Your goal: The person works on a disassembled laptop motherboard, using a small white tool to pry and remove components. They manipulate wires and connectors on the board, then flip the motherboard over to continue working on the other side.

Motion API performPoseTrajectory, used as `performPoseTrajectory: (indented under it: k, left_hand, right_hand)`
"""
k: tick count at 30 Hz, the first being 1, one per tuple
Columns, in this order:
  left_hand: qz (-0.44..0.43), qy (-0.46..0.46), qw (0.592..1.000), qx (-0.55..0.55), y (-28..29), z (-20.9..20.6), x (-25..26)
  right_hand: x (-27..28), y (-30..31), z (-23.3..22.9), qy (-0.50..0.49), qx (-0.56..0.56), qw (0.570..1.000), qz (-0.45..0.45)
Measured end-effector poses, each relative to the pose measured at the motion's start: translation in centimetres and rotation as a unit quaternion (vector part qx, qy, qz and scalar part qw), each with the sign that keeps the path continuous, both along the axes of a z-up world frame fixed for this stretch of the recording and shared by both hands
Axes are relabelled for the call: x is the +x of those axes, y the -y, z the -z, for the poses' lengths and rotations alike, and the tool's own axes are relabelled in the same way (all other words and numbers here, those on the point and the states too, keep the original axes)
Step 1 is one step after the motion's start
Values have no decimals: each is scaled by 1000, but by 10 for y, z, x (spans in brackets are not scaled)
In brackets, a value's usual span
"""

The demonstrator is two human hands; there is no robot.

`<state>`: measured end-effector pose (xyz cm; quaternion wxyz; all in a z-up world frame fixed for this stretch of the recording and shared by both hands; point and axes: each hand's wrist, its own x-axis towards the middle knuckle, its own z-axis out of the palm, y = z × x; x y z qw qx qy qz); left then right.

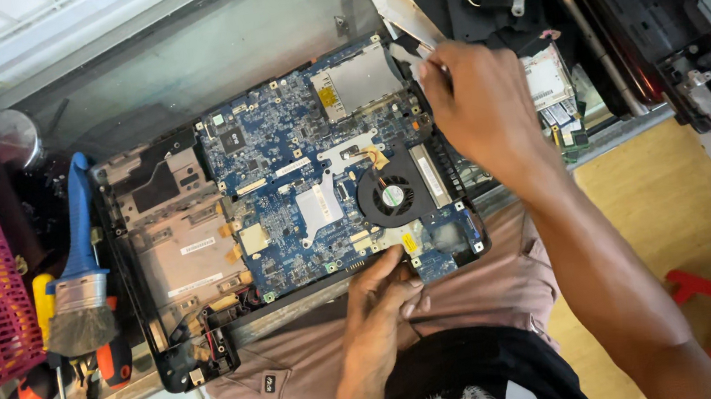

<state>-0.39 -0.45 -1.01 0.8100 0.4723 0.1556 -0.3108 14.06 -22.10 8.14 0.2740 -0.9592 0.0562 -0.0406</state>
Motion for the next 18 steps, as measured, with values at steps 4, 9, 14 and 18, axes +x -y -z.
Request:
performPoseTrajectory:
  k: [4,9,14,18]
  left_hand:
    - [1,-16,1000,-5,-1,4,-1]
    - [-2,43,998,-38,-1,1,-2]
    - [7,46,998,-40,-1,-3,0]
    - [7,48,998,-34,-1,1,0]
  right_hand:
    - [26,-3,11,7,85,996,-40]
    - [31,-11,-1,-62,233,970,28]
    - [29,-14,1,-110,448,877,133]
    - [25,-14,-4,-103,491,855,136]
